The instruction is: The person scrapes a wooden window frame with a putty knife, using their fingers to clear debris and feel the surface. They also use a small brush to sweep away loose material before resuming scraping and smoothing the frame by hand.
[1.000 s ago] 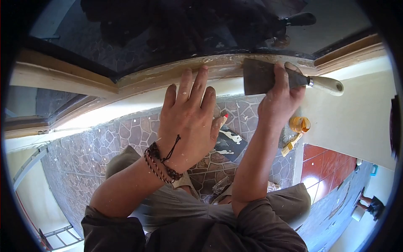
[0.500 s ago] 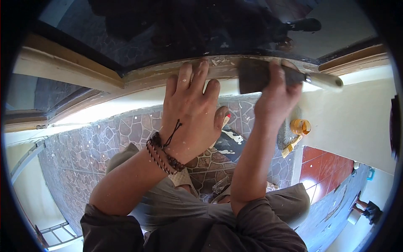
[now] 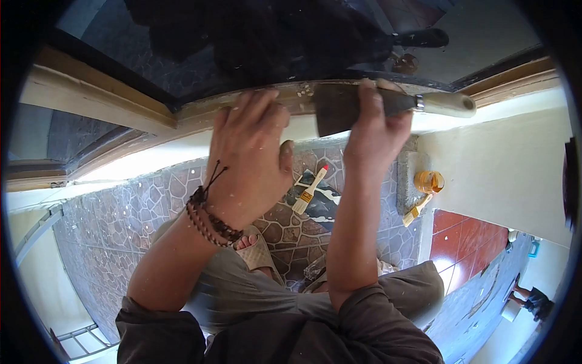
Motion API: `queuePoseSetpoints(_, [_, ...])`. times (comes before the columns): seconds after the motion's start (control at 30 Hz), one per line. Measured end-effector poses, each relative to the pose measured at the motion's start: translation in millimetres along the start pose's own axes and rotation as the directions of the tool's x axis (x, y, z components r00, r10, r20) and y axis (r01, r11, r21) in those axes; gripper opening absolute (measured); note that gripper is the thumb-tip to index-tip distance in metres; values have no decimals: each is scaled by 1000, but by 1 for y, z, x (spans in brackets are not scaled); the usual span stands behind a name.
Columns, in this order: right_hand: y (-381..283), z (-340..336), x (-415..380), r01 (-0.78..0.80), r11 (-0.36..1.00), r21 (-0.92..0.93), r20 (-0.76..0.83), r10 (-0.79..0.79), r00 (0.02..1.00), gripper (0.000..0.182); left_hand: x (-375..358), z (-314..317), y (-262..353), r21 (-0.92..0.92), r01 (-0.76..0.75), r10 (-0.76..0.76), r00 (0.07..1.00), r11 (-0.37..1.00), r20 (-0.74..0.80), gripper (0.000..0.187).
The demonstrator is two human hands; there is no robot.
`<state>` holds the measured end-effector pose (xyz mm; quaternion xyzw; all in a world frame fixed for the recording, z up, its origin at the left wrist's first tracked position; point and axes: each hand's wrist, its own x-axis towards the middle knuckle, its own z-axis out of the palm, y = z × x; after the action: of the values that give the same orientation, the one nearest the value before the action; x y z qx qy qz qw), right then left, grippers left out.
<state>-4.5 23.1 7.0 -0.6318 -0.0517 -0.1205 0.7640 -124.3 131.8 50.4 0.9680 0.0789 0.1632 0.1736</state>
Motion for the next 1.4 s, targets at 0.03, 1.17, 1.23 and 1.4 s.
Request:
queuePoseSetpoints(0.03, [-1,-1,3,-130,987,98,5,130,992,14,-2,-4,-2,35,33,-33,999,999,2,31])
queuePoseSetpoints(1.17, [16,18,-45,254,954,-158,145,-232,962,15,-36,-28,-23,162,71,-97,982,984,161,34])
queuePoseSetpoints(1.23, [7,-22,-4,71,997,21,37,-72,997,11,-34,-27,-22,94,75,-90,982,993,165,35])
queuePoseSetpoints(1.4, [9,-14,3,106,992,-65,89,-100,991,16,-27,-19,-8,76,104,-116,977,992,177,36])
